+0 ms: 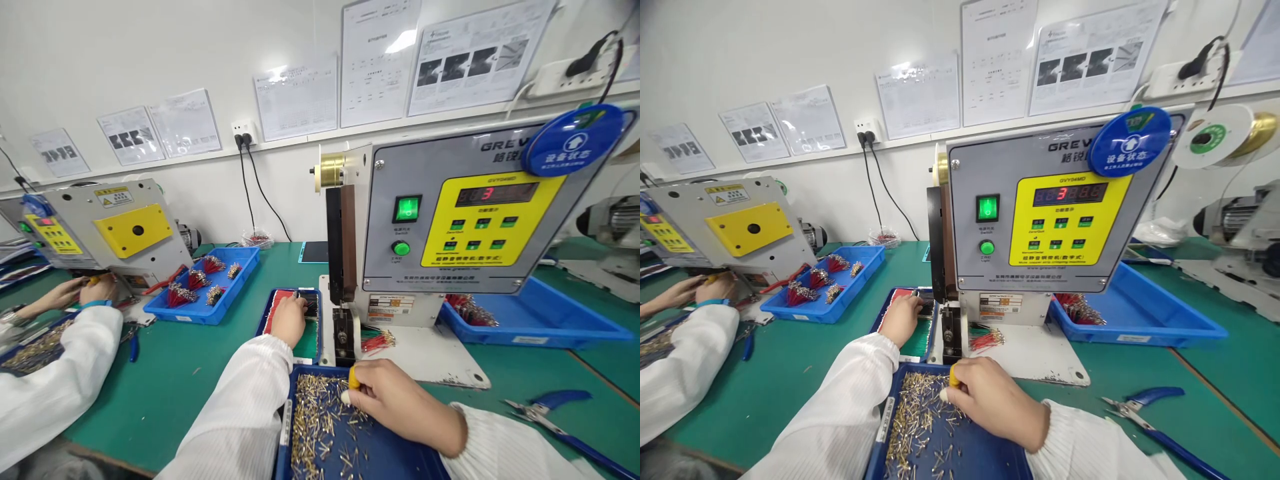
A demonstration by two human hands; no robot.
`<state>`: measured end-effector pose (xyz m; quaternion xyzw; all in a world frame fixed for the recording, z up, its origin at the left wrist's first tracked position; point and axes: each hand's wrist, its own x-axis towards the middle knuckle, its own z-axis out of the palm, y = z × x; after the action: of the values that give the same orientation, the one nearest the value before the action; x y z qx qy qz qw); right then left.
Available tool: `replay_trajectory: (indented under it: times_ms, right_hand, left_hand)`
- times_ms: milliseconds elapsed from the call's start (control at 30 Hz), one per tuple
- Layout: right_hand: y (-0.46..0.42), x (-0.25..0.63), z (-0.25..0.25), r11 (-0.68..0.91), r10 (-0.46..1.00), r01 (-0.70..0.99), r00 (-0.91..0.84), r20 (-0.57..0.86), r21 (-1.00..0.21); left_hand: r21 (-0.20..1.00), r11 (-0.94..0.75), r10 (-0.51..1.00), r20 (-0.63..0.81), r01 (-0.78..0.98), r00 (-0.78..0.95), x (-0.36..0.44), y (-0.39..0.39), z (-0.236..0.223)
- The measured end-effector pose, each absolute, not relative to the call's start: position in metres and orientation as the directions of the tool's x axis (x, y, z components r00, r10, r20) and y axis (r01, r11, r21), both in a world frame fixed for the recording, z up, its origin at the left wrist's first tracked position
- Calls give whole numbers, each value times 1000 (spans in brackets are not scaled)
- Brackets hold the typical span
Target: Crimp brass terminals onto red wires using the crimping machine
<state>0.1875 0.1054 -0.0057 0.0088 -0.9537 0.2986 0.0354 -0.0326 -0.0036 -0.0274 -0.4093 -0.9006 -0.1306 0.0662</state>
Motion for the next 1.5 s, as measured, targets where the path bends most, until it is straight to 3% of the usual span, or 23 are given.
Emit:
replay_trajectory:
  times_ms: [300, 433, 567, 700, 800, 1033, 1233, 1500]
  right_hand:
    - [108, 174, 8, 666, 81, 64, -997, -14, -743]
    - [114, 157, 41, 546, 12, 44, -999, -45, -837]
    - [133, 150, 54, 297, -69, 50, -995, -74, -954]
    - [151, 149, 32, -24, 83, 144, -986, -146, -989]
    - [158, 145, 13, -151, 194, 62, -977, -91, -987]
    - [155, 135, 5, -94, 361, -106, -930, 65, -990]
    - [148, 128, 1, -6, 416, -155, -899, 139, -988]
    - [145, 128, 1, 34, 437, -117, -891, 120, -993]
  left_hand:
    - [196, 623, 700, 292, 757, -652, -39, 2, -37]
    - [212, 603, 691, 344, 769, -636, -38, 1, -40]
    - [228, 562, 680, 421, 795, -601, -37, -1, -39]
    - [243, 492, 670, 508, 836, -542, -31, -3, -33]
    - [259, 401, 655, 590, 879, -472, -21, -4, -26]
    - [236, 159, 579, 764, 959, -284, 2, -3, -12]
    - [180, 121, 565, 796, 976, -217, 10, -3, -8]
    - [169, 114, 570, 796, 979, -204, 11, -3, -8]
